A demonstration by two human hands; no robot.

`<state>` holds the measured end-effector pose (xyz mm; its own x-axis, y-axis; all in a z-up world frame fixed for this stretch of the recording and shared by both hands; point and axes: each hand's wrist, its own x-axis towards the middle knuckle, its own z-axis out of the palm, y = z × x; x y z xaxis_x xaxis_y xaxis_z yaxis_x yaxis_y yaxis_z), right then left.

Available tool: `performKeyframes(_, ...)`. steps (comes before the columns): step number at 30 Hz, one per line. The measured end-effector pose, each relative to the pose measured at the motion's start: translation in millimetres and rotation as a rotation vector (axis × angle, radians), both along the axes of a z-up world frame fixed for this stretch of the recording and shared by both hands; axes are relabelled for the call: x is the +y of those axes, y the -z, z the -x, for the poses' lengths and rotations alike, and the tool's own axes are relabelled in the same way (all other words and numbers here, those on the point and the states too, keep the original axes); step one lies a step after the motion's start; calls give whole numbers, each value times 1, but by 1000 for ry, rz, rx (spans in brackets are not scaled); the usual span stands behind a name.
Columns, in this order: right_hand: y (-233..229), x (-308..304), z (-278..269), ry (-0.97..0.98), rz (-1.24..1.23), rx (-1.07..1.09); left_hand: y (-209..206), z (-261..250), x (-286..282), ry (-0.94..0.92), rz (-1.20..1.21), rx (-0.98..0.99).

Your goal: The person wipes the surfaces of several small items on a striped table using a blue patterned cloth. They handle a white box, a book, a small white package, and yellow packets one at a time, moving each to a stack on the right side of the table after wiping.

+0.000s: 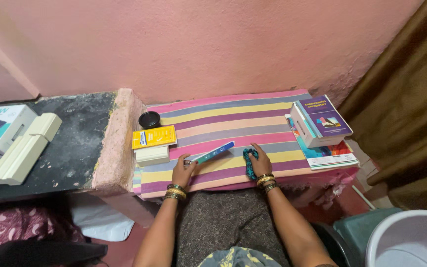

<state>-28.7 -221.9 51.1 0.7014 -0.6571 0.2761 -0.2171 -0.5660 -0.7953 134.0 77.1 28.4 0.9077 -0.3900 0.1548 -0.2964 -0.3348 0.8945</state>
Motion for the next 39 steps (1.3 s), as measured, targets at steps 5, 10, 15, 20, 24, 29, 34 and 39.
performKeyframes(5,17,20,14,-182,-194,120,23,-32,8,27,112,92)
performKeyframes(10,31,46,19,-360,-743,98,17,-10,-8,98,278,606)
performKeyframes(15,22,86,24,-360,-1165,-38,8,29,-36,291,289,855)
performKeyframes(20,28,84,27,-442,-1220,-149,-3,43,-40,406,222,835)
performKeyframes(24,34,53,38,-273,-1141,-134,-12,45,-38,466,220,753)
performKeyframes(29,28,-55,85,-14,-828,-121,-13,43,-32,341,222,734)
performKeyframes(34,4,-147,147,170,-804,-271,-6,36,-29,262,143,667)
performKeyframes(39,-14,-197,157,158,-962,-96,10,27,-28,256,217,719)
